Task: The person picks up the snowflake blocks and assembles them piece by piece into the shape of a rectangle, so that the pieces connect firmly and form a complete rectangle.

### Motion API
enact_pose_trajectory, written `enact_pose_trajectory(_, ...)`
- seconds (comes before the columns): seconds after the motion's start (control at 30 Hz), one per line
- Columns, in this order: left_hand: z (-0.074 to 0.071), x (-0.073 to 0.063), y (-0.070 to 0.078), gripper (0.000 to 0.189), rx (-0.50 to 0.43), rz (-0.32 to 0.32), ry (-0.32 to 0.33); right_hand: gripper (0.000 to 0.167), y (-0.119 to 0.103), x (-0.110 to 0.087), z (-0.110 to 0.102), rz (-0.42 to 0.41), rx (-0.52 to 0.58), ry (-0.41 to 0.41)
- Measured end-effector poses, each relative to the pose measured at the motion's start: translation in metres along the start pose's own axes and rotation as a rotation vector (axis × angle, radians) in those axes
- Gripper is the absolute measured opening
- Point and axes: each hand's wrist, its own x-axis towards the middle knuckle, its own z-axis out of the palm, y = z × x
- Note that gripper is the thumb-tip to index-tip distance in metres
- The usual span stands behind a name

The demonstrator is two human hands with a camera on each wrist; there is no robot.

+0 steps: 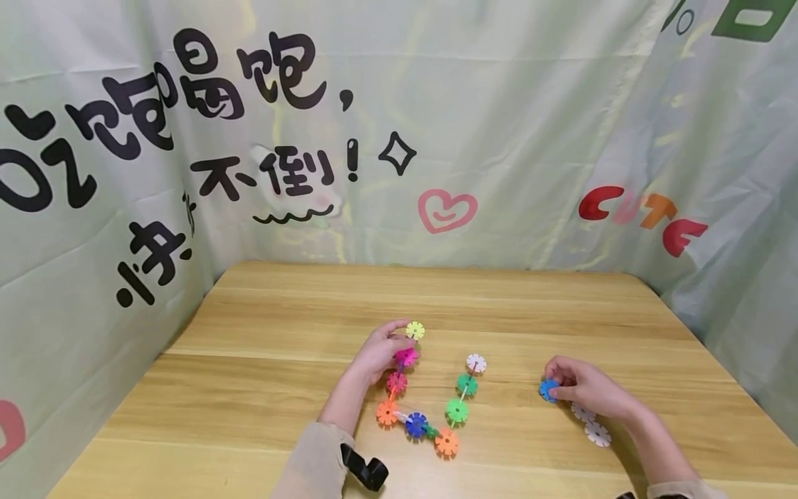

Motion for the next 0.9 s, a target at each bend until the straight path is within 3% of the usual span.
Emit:
enact_pose_trajectory(0.1, 0.0, 0.0, -0.001, 0.05, 0.004, -0.003, 0.005, 0.015, -0.001, 0.002, 0.0, 0.03, 0.03, 0.004)
enact_pose_trajectory(0.2, 0.0, 0.0, -0.001, 0.051, 0.001, -0.003, 0.009, 0.025, -0.003, 0.005, -0.001, 0.055, 0.061, 0.011)
enact_pose_trajectory(0.4, -0.001, 0.001, -0.002, 0.051, -0.005, -0.01, 0.01, 0.034, -0.007, 0.013, -0.002, 0.106, 0.118, 0.089)
enact_pose_trajectory(0.9, -0.002, 0.0, -0.002, 0.051, 0.004, -0.005, 0.007, 0.042, -0.025, 0.047, 0.007, 0.093, 0.257, 0.225)
